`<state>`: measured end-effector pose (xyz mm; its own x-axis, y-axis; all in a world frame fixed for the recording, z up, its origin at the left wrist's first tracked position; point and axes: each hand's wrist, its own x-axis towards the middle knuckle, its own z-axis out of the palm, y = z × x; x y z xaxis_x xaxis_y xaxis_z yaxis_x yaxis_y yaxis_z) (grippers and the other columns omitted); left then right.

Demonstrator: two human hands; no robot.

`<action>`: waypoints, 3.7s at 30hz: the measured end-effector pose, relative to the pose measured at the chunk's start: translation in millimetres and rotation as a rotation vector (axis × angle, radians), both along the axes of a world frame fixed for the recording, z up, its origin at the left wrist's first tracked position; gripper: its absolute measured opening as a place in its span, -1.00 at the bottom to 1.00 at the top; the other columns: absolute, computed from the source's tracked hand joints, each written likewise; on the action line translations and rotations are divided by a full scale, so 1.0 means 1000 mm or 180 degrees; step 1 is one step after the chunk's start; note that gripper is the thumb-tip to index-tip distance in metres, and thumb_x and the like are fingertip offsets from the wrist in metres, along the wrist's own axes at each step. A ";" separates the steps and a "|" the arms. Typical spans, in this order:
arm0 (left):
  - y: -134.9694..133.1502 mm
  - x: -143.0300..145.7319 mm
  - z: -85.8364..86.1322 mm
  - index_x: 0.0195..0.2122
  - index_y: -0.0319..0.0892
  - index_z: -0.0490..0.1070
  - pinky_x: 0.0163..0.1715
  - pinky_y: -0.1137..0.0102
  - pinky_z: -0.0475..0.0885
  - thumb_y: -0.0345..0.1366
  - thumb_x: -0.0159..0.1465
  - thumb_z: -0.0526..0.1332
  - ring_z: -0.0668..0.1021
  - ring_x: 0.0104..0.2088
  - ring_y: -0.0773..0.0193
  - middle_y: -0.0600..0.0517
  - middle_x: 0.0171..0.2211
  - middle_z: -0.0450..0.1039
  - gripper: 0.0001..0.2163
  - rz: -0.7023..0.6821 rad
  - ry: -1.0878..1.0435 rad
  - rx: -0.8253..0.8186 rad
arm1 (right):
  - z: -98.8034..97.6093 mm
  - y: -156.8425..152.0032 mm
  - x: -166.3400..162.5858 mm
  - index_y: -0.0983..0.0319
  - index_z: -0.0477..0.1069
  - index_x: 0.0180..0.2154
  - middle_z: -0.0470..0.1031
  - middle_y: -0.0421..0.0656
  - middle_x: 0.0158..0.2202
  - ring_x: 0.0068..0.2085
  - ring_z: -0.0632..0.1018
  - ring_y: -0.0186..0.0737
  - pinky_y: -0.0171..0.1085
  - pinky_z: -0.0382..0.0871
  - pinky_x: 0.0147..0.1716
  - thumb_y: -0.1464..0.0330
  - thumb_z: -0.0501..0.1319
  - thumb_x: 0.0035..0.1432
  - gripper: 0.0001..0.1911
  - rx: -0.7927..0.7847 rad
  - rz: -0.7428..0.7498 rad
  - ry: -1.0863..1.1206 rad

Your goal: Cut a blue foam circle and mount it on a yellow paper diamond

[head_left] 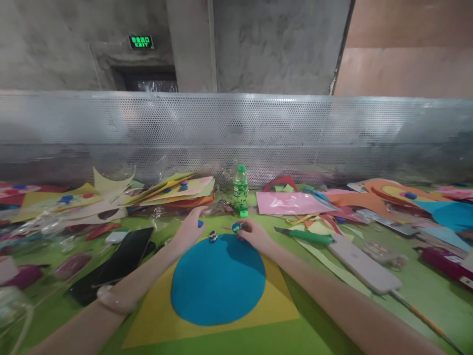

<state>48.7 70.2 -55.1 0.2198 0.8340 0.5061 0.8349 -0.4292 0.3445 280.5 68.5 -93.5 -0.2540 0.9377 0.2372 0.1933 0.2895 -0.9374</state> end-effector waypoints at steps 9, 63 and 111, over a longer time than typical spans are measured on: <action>-0.019 0.003 -0.002 0.09 -0.03 0.25 -0.43 0.41 0.37 -0.34 0.14 0.00 0.53 -0.44 0.25 -0.03 -0.14 0.48 -0.55 -0.0402 0.0889 -0.0819 | 0.004 -0.005 0.001 0.25 0.38 -0.23 0.47 -0.18 -0.35 -0.36 0.50 -0.27 -0.28 0.38 -0.34 0.45 0.11 -0.07 -0.72 -0.0187 0.0260 0.0063; -0.045 0.013 -0.007 0.05 -0.03 0.22 -0.09 0.27 0.30 -0.16 0.13 0.19 0.45 -0.07 0.12 0.00 -0.06 0.44 -0.56 -0.1274 -0.0212 -0.1025 | 0.054 -0.048 -0.016 0.18 0.54 -0.41 0.31 -0.20 -0.46 -0.33 0.32 -0.28 -0.26 0.21 -0.31 0.30 0.24 0.04 -0.88 0.1443 0.0016 -0.0346; -0.081 0.038 0.018 -0.02 -0.10 0.36 -0.24 0.31 0.43 -0.20 0.09 0.23 0.54 -0.30 0.18 0.06 -0.36 0.50 -0.60 -0.0860 -0.2173 -0.1386 | 0.064 -0.034 0.069 0.31 0.26 -0.06 0.44 -0.01 -0.20 -0.22 0.46 -0.16 -0.23 0.29 -0.24 0.39 -0.14 0.24 -0.67 0.1360 -0.1113 -0.2915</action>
